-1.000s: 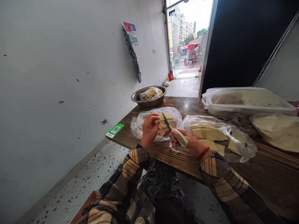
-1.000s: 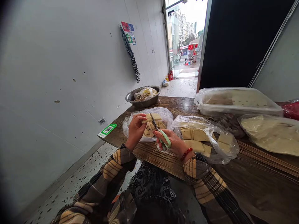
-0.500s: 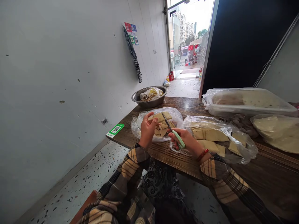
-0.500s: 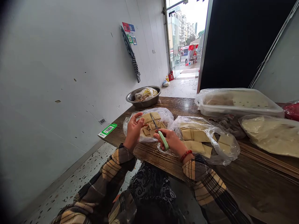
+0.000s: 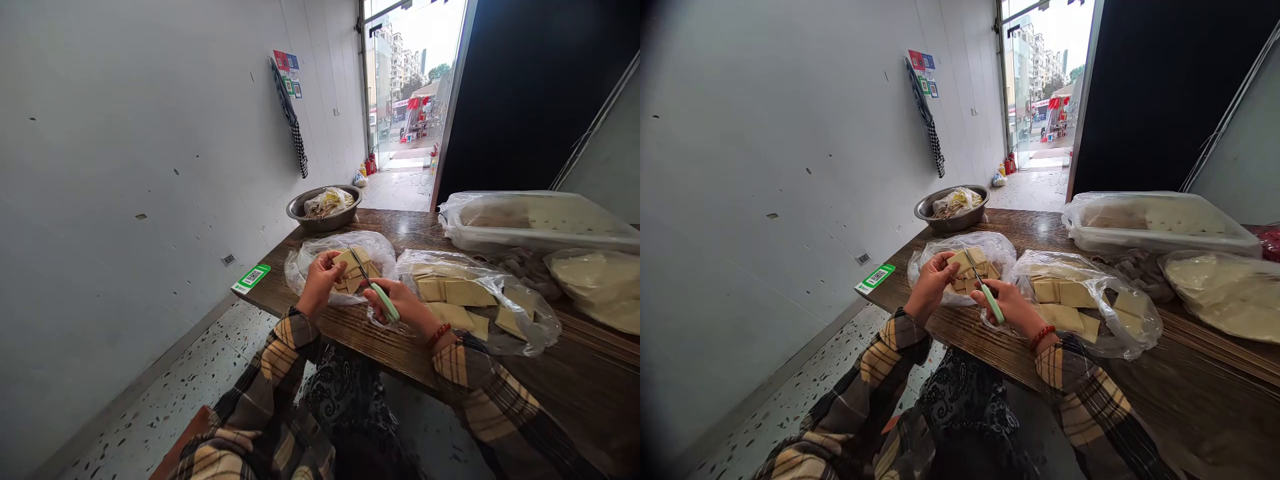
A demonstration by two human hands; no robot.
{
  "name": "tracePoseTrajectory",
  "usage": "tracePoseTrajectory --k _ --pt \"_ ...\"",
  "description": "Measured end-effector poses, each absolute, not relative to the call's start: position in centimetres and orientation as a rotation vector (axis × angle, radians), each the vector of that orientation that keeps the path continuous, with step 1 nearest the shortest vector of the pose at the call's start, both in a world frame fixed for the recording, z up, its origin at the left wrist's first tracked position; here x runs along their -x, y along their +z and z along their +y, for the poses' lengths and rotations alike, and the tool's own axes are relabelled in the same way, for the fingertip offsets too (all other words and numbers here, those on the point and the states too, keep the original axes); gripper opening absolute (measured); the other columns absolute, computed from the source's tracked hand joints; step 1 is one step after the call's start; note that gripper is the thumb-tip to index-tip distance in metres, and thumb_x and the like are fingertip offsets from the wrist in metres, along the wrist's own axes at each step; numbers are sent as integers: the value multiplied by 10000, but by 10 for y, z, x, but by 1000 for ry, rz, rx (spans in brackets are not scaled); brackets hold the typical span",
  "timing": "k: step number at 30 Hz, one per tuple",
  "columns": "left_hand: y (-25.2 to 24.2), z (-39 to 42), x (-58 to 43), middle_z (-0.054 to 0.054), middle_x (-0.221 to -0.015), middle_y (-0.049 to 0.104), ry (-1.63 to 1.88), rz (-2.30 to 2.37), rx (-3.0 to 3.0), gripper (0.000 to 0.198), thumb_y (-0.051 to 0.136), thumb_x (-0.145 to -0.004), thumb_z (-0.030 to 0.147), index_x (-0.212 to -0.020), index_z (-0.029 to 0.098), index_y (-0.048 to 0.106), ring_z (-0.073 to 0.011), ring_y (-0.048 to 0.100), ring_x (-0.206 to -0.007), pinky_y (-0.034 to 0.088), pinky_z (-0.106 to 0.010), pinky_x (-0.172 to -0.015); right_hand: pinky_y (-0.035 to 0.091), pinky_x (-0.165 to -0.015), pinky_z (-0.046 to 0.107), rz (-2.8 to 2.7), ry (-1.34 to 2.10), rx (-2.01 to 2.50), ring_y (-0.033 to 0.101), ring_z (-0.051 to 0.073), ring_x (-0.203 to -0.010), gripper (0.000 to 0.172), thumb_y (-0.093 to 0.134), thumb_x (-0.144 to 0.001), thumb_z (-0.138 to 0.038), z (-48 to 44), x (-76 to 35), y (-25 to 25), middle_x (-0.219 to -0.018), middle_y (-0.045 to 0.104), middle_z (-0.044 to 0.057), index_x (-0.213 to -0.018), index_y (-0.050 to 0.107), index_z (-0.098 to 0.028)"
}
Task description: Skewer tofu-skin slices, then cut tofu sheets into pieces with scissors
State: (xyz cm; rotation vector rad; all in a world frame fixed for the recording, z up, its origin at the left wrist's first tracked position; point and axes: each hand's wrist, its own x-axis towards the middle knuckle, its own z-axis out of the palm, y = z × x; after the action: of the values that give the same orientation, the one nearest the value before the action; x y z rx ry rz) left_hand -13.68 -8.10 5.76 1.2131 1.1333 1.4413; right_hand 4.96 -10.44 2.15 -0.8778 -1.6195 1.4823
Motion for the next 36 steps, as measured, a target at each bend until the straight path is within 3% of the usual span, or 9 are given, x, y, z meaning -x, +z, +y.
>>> tracePoseTrajectory --k 14,19,23,28,36 --pt "50 -77 144 27 -676 607 1364 1183 -1265 333 806 -580 286 -770 156 566 -94 566 -597 433 -206 -563 434 -335 203 -1558 1485 969 489 89 -363 532 670 -745 -565 -102 -49 22 -496 510 -69 -1062 641 -139" --pt "50 -77 144 38 -637 588 1383 1179 -1214 363 814 -595 326 -755 154 538 -70 526 -516 408 -193 -486 431 -368 215 -1573 1474 928 509 97 -401 534 664 -748 -574 -101 -52 22 -554 534 -54 -1078 630 -155" --pt "53 -73 144 29 -719 620 1472 1087 -1052 409 833 -574 283 -802 155 518 -73 586 -579 500 -221 -591 447 -448 233 -1656 1388 898 508 105 -468 558 640 -771 -589 -100 -53 21 -568 532 -45 -1112 626 -147" --pt "59 -73 142 -9 -852 664 1520 995 -996 406 828 -591 232 -887 142 565 -83 630 -686 529 -237 -685 470 -503 250 -1630 1368 887 538 127 -564 575 666 -741 -600 -99 -53 18 -679 578 -5 -1120 641 -169" --pt "66 -75 138 9 -812 658 1595 960 -1028 348 828 -605 228 -836 140 584 -93 649 -721 550 -248 -728 441 -474 229 -1660 1487 859 498 97 -519 593 659 -760 -588 -99 -53 14 -659 536 -23 -1165 616 -156"
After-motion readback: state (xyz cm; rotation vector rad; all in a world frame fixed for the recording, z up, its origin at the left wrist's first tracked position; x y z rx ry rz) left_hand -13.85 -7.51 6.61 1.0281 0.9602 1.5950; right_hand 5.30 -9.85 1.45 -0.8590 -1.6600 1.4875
